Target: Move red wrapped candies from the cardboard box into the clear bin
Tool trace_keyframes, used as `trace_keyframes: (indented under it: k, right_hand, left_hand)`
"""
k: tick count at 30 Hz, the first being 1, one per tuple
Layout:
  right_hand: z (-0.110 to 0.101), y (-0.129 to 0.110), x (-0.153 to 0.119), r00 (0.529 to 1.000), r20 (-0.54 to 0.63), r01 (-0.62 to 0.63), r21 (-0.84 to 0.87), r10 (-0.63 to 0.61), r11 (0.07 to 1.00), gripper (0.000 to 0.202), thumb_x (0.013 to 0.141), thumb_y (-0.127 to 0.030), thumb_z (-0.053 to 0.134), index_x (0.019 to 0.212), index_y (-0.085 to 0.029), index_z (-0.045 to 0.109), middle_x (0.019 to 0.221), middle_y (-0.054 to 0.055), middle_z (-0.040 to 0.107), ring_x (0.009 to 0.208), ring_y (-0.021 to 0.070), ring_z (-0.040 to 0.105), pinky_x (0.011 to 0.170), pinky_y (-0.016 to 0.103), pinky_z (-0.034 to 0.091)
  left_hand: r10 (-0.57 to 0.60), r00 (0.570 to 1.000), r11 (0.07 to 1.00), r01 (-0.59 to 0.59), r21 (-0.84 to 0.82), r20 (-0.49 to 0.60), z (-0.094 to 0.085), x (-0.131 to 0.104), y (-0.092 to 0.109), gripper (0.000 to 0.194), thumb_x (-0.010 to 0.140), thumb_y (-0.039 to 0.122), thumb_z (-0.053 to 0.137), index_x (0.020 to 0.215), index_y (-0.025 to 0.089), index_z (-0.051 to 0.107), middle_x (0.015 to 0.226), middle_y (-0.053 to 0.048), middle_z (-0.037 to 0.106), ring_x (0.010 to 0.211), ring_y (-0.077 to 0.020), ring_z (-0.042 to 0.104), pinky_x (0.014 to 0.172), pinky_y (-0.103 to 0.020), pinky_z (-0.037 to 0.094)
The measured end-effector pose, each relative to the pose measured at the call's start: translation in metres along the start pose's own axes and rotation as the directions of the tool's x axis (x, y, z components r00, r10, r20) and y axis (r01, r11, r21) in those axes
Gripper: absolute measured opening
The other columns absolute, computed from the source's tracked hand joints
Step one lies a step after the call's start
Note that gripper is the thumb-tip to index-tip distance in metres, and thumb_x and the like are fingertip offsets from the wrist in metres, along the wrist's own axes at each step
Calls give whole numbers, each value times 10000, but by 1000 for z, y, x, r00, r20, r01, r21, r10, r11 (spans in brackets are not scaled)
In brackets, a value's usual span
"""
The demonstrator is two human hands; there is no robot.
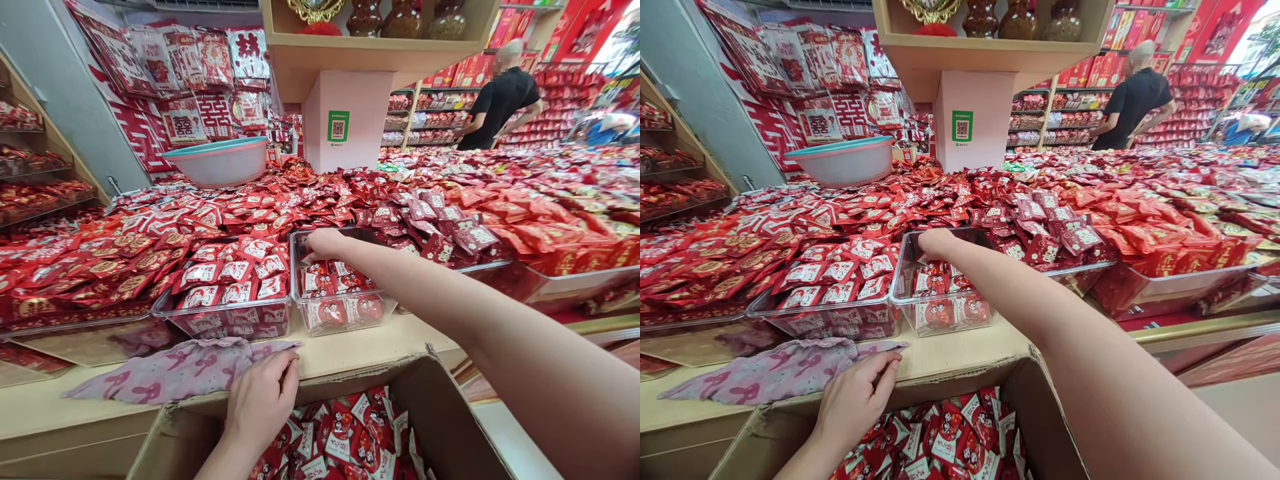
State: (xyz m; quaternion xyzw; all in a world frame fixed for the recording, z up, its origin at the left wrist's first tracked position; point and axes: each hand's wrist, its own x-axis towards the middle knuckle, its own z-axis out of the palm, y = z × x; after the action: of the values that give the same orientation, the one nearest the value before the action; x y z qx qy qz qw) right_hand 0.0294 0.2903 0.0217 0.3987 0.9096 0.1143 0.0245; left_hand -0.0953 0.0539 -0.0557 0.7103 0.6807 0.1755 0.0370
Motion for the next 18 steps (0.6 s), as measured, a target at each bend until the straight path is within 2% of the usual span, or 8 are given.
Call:
trace_keyframes:
  k: [5,7,9,11,13,15,17,18]
  right_hand:
    - [-8,4,-2,997,-77,-24,19,25,1000,246,749,-278,454,897,-156,609,877,106,621,793,204,566,607,260,394]
    - [-25,5,-16,975,-207,-69,54,79,996,296,799,-330,386,893,-141,594,860,110,612,765,193,555,595,260,377]
    - [-47,-6,-41,917,-387,-68,91,98,994,358,840,-353,304,906,-124,570,843,108,594,733,175,535,578,259,358]
    - [-62,-31,-76,853,-521,39,102,20,994,359,863,-321,255,920,-123,549,847,94,571,714,148,504,555,246,338]
    - [-67,-64,-113,825,-532,255,53,-189,965,303,859,-267,273,889,-148,550,820,65,555,682,125,472,522,228,318]
    - [-63,-95,-142,708,-525,535,-37,-472,844,260,853,-237,306,848,-178,559,813,43,552,680,121,453,519,229,314]
    - [-58,-109,-154,566,-512,721,-72,-646,689,243,845,-243,352,762,-180,571,830,35,557,708,122,456,557,239,334]
    - [-57,-109,-153,543,-518,752,-50,-661,657,242,841,-256,373,737,-172,575,829,37,560,723,121,461,586,242,346]
  left_hand:
    - [8,1000,998,-8,-56,14,3,1,-5,255,798,292,359,880,274,600,872,12,674,772,-205,612,634,-307,416]
    - [-8,1000,987,10,-159,16,4,0,-10,250,795,327,380,889,275,606,898,-2,669,812,-217,602,682,-328,417]
    - [-35,999,925,39,-377,18,2,-3,-11,252,779,380,421,893,264,613,892,-21,667,838,-218,591,729,-336,420]
    - [-81,996,705,92,-703,50,-7,-7,-7,327,775,449,408,962,252,591,919,-42,654,850,-214,583,717,-330,440]
    - [-140,982,285,165,-944,129,-21,-11,3,463,778,540,314,1058,245,536,1004,-61,622,868,-217,578,647,-322,472]
    - [-229,945,-75,222,-972,234,-36,-13,16,551,734,621,299,1036,234,549,1029,-68,609,871,-223,580,583,-303,488]
    - [-335,888,-196,261,-945,315,-47,-13,24,448,660,537,518,985,234,572,966,-44,629,809,-194,597,537,-250,486]
    - [-367,873,-189,269,-944,322,-48,-11,24,418,625,452,602,983,239,568,941,-29,634,772,-176,602,526,-232,484]
